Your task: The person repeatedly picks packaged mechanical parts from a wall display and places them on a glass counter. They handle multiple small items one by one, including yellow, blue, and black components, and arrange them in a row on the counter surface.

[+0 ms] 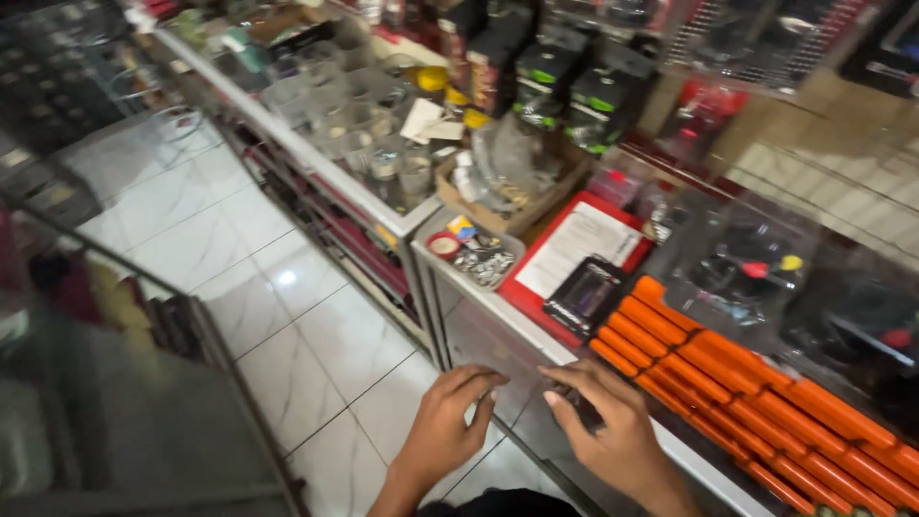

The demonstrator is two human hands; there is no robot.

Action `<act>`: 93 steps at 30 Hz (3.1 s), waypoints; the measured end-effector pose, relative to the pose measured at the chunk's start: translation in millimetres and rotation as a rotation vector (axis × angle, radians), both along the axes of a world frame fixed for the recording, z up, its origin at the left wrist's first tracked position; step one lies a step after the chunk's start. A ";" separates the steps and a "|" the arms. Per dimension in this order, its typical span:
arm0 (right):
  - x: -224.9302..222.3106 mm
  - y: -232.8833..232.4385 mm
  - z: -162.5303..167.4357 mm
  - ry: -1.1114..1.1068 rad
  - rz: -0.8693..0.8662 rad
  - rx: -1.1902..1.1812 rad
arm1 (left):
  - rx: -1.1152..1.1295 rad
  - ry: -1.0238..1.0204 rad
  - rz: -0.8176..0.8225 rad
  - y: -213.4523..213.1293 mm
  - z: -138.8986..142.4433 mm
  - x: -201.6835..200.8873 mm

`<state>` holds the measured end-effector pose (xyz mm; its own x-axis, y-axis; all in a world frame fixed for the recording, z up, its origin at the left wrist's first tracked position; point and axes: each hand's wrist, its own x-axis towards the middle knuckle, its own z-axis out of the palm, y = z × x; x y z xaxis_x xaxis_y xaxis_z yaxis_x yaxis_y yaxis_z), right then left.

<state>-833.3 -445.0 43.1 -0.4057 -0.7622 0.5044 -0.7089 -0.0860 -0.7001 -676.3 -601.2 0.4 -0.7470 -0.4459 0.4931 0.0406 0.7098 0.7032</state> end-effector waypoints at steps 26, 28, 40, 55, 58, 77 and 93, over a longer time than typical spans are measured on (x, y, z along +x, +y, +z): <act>-210.3 -9.0 185.8 0.326 -0.716 0.746 | 0.076 -0.103 -0.827 -140.0 58.2 -398.3; -229.7 -14.9 181.8 0.192 -0.744 0.894 | 0.138 -0.176 -0.849 -139.4 55.4 -408.9; -341.4 -22.6 113.8 0.004 -0.471 1.398 | 0.043 -0.194 -1.071 -119.1 40.0 -449.8; -402.2 9.6 61.4 -0.256 -0.241 1.482 | -0.349 -0.201 -1.043 -90.8 -20.9 -480.1; -404.2 27.7 59.0 0.132 -0.212 1.401 | -0.443 -0.187 -0.972 -84.4 -39.2 -490.8; -383.7 42.1 90.9 0.059 -0.306 1.164 | -0.512 -0.504 -1.358 -24.5 -82.3 -533.2; -375.8 22.9 106.5 -0.145 -0.243 1.497 | -1.973 0.457 -0.865 2.4 -102.6 -506.5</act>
